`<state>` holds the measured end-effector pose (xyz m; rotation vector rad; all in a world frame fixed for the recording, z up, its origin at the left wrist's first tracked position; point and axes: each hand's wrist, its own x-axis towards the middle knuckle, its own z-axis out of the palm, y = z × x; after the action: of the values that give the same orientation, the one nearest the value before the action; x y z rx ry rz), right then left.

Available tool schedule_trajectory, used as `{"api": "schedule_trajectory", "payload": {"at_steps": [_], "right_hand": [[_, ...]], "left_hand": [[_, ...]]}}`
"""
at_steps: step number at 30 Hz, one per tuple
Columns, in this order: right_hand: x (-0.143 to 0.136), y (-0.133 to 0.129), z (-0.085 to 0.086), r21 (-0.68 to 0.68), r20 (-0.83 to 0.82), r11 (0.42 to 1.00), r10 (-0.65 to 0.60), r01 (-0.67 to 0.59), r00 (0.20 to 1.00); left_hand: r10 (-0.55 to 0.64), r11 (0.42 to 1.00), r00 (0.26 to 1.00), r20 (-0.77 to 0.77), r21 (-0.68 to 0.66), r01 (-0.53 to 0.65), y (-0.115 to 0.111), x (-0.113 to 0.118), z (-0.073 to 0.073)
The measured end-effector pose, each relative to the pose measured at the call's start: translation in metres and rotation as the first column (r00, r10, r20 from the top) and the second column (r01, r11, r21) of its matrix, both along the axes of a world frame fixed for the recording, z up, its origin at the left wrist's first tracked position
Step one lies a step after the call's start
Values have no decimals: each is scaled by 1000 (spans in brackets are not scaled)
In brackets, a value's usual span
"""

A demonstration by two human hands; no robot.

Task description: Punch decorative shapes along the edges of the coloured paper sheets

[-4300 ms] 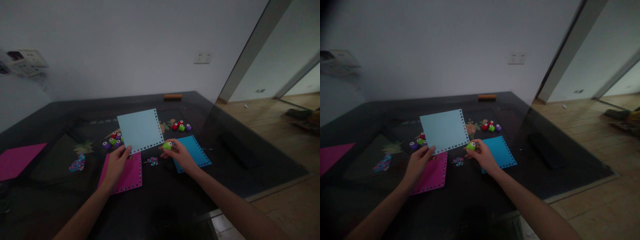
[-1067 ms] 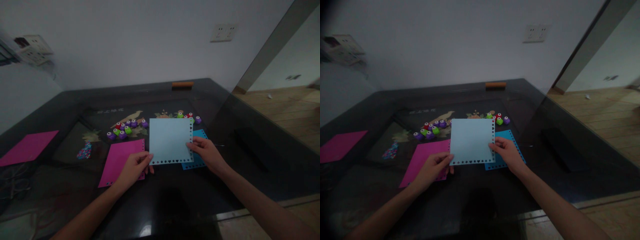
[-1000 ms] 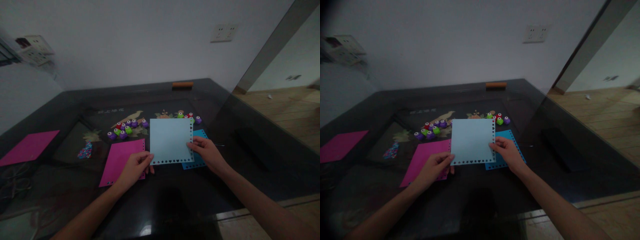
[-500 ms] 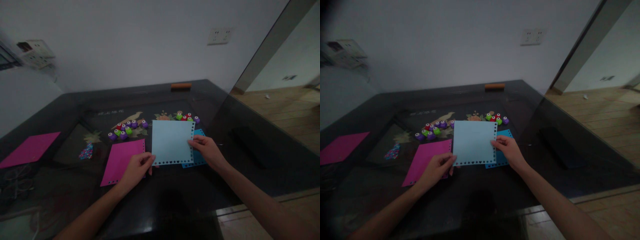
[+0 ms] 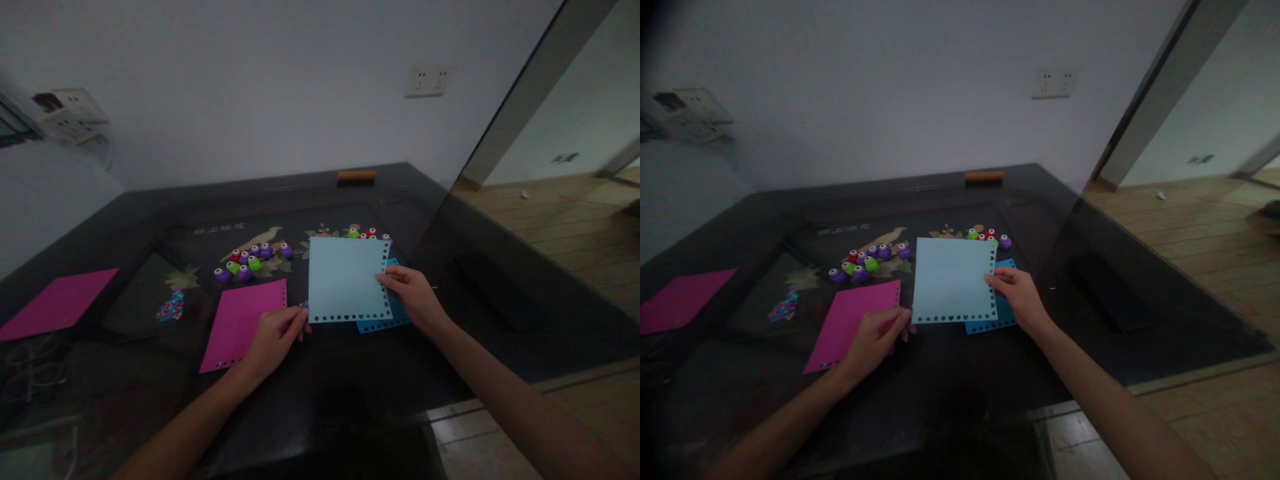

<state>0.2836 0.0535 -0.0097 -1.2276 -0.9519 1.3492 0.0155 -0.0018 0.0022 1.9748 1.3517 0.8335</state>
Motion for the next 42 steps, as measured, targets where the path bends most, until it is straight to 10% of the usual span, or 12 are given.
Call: {"api": "schedule_trajectory", "payload": {"at_steps": [12,30,42], "right_hand": [[45,14,20,14,-17,997,-79,80,997],[73,10,0,-22,68,988,-149,150,987],[78,9,-9,0,420,993,-108,119,901]], "left_hand": [[-303,804,855,-422,369,467,-5,37,1],[-186,816,904,-384,452,360,-1,54,-21],[-103,878,869,-485,366,309,3,56,-29]]}}
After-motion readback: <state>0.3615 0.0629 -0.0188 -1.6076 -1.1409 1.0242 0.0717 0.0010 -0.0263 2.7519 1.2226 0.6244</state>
